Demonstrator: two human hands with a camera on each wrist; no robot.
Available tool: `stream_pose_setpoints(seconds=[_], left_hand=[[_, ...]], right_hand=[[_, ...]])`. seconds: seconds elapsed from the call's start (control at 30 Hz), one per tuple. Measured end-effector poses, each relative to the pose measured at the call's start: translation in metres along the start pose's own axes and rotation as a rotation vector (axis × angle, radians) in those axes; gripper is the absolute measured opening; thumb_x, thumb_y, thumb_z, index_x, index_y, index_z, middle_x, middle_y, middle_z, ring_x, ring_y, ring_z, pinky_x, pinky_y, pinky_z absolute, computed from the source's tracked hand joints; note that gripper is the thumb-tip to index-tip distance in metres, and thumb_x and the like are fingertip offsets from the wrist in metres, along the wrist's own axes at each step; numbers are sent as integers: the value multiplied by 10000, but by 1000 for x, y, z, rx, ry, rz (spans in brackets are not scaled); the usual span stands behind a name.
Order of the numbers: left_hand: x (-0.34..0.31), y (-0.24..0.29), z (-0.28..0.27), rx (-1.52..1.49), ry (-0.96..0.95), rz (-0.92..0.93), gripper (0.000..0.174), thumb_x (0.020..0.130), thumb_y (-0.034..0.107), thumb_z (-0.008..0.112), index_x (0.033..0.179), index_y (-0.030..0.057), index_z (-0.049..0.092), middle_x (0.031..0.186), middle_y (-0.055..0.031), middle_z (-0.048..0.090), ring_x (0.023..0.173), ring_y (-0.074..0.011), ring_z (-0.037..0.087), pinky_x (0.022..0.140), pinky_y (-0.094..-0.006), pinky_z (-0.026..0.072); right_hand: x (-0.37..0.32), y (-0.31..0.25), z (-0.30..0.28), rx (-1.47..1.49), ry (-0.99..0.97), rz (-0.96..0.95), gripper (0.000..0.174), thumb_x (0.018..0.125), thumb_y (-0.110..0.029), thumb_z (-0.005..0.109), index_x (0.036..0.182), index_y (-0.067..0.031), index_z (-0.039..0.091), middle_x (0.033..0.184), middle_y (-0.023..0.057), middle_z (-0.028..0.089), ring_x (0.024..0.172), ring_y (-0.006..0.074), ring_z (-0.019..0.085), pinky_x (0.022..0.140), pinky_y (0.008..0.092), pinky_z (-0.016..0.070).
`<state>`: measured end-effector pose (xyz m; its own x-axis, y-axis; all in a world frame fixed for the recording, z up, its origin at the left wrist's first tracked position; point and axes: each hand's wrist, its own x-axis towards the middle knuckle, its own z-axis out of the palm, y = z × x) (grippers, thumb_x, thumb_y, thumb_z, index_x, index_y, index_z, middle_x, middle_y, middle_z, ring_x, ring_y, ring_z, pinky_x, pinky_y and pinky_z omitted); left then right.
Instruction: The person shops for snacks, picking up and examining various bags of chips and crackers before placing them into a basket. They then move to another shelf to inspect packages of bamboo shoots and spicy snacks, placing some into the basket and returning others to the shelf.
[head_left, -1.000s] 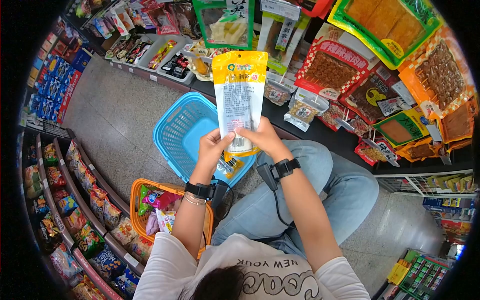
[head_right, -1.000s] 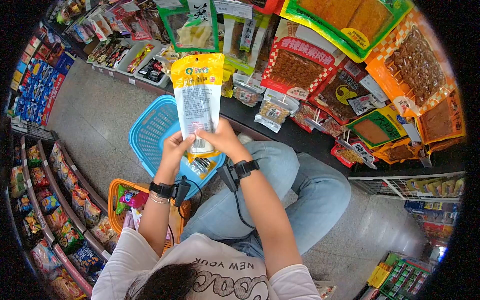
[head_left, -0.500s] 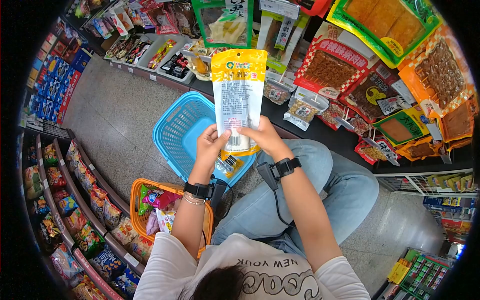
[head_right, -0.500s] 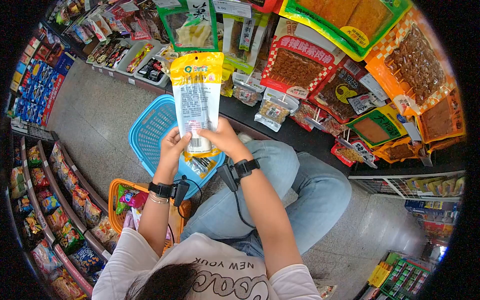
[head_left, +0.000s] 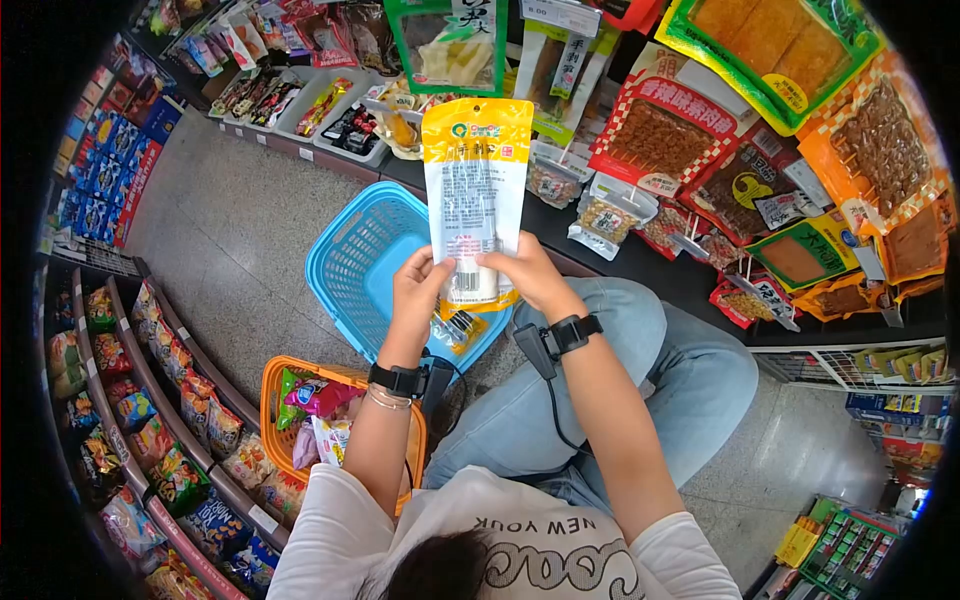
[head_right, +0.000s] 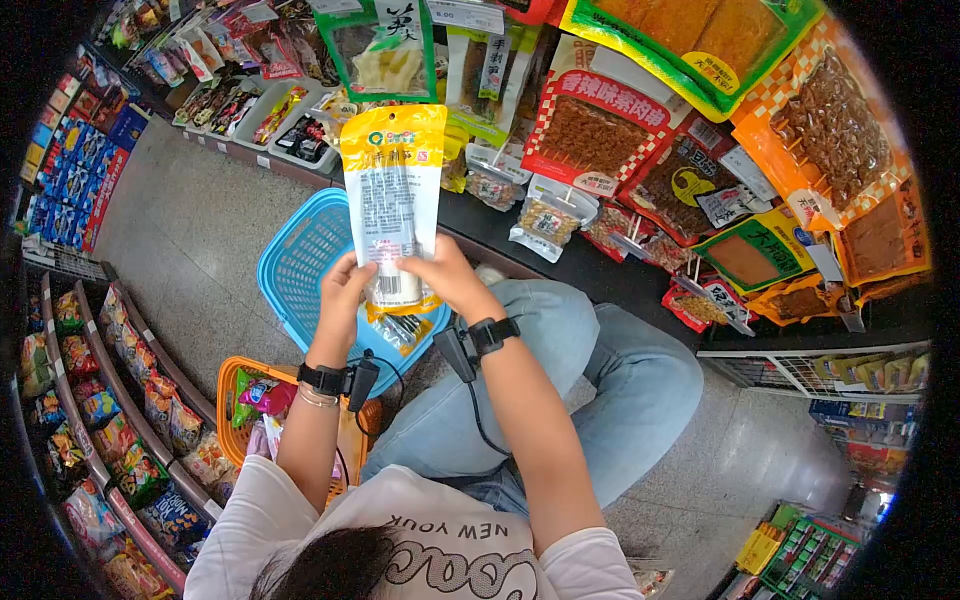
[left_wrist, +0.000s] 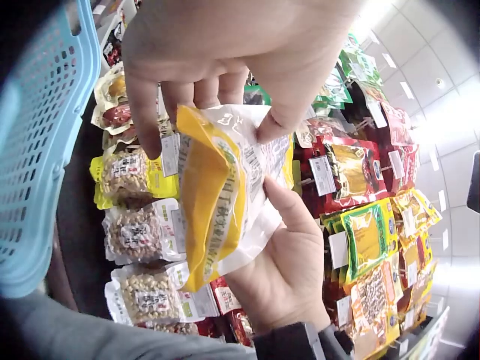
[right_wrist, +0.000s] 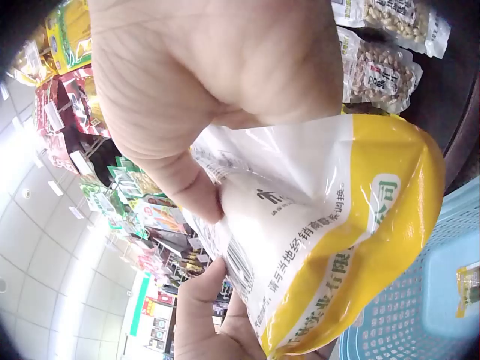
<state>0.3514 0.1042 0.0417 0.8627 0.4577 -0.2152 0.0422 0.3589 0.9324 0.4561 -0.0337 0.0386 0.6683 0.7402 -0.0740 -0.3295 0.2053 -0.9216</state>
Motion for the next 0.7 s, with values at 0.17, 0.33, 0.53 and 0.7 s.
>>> stream_pose_setpoints(seconds=[0.17, 0.33, 0.53, 0.7], left_hand=[[-1, 1, 2, 15, -13, 22, 246, 852, 37, 606, 1078, -43, 552, 994, -107, 646, 877, -121, 615, 779, -246, 492], [-3, 5, 4, 29, -15, 23, 253, 844, 43, 620, 1072, -41, 551, 1006, -111, 643, 888, -125, 615, 779, -251, 496], [-2, 4, 2, 54, -24, 32, 265, 845, 57, 624, 1086, -27, 554, 1032, -95, 636, 921, -122, 605, 804, -252, 480], [-2, 6, 4, 57, -18, 28, 266, 830, 21, 627, 1075, -45, 548, 1035, -118, 632, 916, -139, 612, 803, -260, 494]], right_hand=[[0, -2, 1, 48, 20, 48, 346, 784, -8, 596, 1123, 47, 553, 1046, 93, 630, 938, 151, 604, 844, 291, 475], [0, -1, 0, 73, 5, 74, 374, 779, 6, 569, 1147, 56, 531, 1074, 107, 617, 964, 162, 595, 861, 300, 468], [1, 1, -1, 85, 11, 95, 403, 772, 14, 541, 1171, 66, 507, 1098, 115, 602, 999, 178, 579, 889, 314, 451], [0, -2, 1, 90, 23, 82, 405, 773, 13, 538, 1173, 67, 504, 1096, 118, 600, 1000, 181, 578, 888, 313, 452]])
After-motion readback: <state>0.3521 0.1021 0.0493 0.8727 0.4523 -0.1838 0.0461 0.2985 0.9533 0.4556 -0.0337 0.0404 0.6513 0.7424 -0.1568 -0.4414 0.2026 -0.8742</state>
